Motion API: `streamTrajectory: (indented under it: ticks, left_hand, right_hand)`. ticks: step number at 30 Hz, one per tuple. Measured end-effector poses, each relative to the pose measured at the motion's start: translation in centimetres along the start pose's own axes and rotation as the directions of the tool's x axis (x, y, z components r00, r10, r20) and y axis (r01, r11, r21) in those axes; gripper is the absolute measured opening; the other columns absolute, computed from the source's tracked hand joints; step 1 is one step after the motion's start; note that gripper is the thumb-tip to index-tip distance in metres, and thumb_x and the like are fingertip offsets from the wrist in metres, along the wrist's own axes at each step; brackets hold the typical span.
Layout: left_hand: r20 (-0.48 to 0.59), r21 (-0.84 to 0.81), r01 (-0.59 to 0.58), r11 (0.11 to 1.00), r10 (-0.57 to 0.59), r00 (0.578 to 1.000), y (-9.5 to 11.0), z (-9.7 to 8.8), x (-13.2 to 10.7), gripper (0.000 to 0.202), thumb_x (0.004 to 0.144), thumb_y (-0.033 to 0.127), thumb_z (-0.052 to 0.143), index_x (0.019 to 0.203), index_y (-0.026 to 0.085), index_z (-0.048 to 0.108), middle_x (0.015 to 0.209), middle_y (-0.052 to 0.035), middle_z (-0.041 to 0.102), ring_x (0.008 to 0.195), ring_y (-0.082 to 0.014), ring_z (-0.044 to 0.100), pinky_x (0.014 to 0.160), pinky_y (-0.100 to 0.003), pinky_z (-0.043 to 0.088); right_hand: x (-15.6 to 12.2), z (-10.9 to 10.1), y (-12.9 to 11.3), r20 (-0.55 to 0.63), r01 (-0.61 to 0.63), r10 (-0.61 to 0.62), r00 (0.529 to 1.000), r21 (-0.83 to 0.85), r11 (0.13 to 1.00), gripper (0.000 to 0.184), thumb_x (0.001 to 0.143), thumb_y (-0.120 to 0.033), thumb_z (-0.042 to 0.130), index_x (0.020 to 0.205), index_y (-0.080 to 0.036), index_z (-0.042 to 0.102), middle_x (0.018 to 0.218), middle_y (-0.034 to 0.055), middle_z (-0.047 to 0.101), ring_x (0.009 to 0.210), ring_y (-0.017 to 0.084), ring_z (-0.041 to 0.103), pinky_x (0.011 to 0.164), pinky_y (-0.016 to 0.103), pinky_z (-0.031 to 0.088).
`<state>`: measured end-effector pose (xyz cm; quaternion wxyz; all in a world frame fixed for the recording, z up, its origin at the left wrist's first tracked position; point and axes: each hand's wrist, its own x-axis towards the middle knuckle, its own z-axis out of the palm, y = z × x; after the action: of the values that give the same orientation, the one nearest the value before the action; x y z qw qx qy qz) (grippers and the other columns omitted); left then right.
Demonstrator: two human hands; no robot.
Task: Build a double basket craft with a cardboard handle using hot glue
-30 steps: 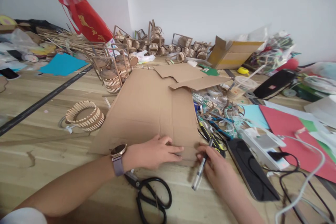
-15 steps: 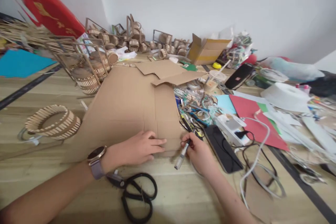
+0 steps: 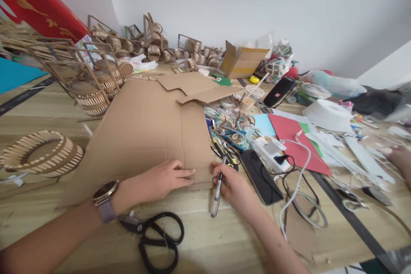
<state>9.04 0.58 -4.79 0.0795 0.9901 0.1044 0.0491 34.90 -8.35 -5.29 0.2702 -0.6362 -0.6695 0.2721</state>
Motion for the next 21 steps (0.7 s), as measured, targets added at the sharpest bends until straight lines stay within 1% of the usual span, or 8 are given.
streamTrajectory:
  ticks: [2, 4, 6, 8, 11, 14, 18, 21]
  left_hand:
    - [0.004, 0.006, 0.000, 1.000, 0.000, 1.000, 0.1, 0.0, 0.0, 0.041, 0.093, 0.004, 0.045, 0.126, 0.025, 0.059, 0.145, 0.0002, 0.051, 0.098, -0.0200, 0.046, 0.085, -0.030, 0.040]
    - [0.001, 0.013, 0.000, 1.000, 0.000, 1.000, 0.1, -0.1, 0.0, 0.041, 0.094, 0.005, 0.045, 0.127, 0.025, 0.059, 0.144, -0.0013, 0.052, 0.098, -0.0195, 0.047, 0.086, -0.031, 0.040]
    - [-0.001, 0.016, -0.001, 1.000, 0.001, 1.000, 0.1, -0.1, -0.1, 0.041, 0.094, 0.006, 0.045, 0.126, 0.025, 0.059, 0.144, -0.0016, 0.051, 0.099, -0.0194, 0.048, 0.086, -0.031, 0.041]
    - [0.000, 0.019, -0.002, 1.000, 0.002, 1.000, 0.1, -0.1, -0.1, 0.040, 0.094, 0.007, 0.045, 0.126, 0.026, 0.060, 0.145, -0.0008, 0.051, 0.100, -0.0191, 0.048, 0.086, -0.031, 0.041]
    - [-0.006, 0.029, 0.010, 1.000, -0.010, 1.000, 0.3, -0.1, -0.1, 0.038, 0.095, 0.009, 0.045, 0.127, 0.025, 0.059, 0.145, 0.0018, 0.051, 0.100, -0.0192, 0.047, 0.086, -0.030, 0.042]
    - [-0.029, 0.053, 0.019, 0.998, -0.018, 0.999, 0.5, -0.2, -0.1, 0.034, 0.097, 0.014, 0.045, 0.125, 0.025, 0.060, 0.145, 0.0033, 0.052, 0.100, -0.0191, 0.048, 0.086, -0.030, 0.044]
    - [-0.072, 0.119, 0.038, 0.992, -0.030, 0.997, 0.8, -0.9, -0.3, 0.031, 0.098, 0.018, 0.045, 0.125, 0.026, 0.060, 0.145, 0.0025, 0.051, 0.100, -0.0182, 0.051, 0.083, -0.031, 0.048]
    - [-0.138, 0.146, 0.055, 0.988, -0.035, 0.990, 1.4, -2.1, -0.6, 0.031, 0.099, 0.025, 0.047, 0.128, 0.022, 0.057, 0.146, -0.0014, 0.048, 0.108, -0.0179, 0.051, 0.087, -0.029, 0.049]
  right_hand:
    - [-0.1, 0.0, -0.2, 0.018, 0.034, -0.033, 0.999, -0.051, 0.998, 0.014, 0.077, -0.014, 0.046, 0.082, -0.025, 0.055, 0.104, 0.0064, 0.069, 0.117, 0.023, 0.060, 0.088, 0.037, 0.049]
    - [-0.1, 0.2, -0.3, 0.012, 0.046, -0.045, 0.999, -0.054, 0.998, 0.015, 0.076, -0.014, 0.046, 0.081, -0.025, 0.055, 0.103, 0.0065, 0.069, 0.117, 0.023, 0.060, 0.090, 0.038, 0.049]
    - [0.0, 0.6, -0.2, -0.038, 0.018, -0.018, 0.999, -0.008, 1.000, 0.011, 0.078, -0.017, 0.048, 0.084, -0.025, 0.053, 0.110, 0.0080, 0.068, 0.107, 0.022, 0.065, 0.086, 0.037, 0.051]
    - [0.3, 1.0, 0.0, -0.108, -0.040, 0.047, 0.993, 0.065, 0.997, 0.006, 0.080, -0.023, 0.051, 0.086, -0.025, 0.050, 0.111, 0.0091, 0.068, 0.089, 0.020, 0.069, 0.076, 0.035, 0.054]
    - [0.8, 1.7, 0.2, -0.142, -0.097, 0.111, 0.984, 0.101, 0.990, 0.010, 0.082, -0.032, 0.054, 0.083, -0.026, 0.046, 0.086, 0.0041, 0.069, 0.067, 0.018, 0.066, 0.061, 0.031, 0.053]
    - [1.3, 1.9, 0.3, -0.111, -0.076, 0.089, 0.990, 0.112, 0.991, 0.013, 0.079, -0.034, 0.056, 0.079, -0.027, 0.046, 0.068, -0.0011, 0.064, 0.060, 0.018, 0.063, 0.055, 0.029, 0.051]
    - [1.8, 1.1, 0.0, -0.146, -0.063, 0.094, 0.985, 0.201, 0.977, 0.020, 0.078, -0.039, 0.059, 0.075, -0.027, 0.043, 0.057, -0.0054, 0.054, 0.050, 0.016, 0.056, 0.045, 0.026, 0.048]
    - [2.1, -0.6, -0.2, -0.182, -0.052, 0.088, 0.979, 0.190, 0.980, 0.024, 0.082, -0.044, 0.058, 0.076, -0.027, 0.042, 0.057, -0.0054, 0.052, 0.045, 0.015, 0.052, 0.038, 0.025, 0.047]
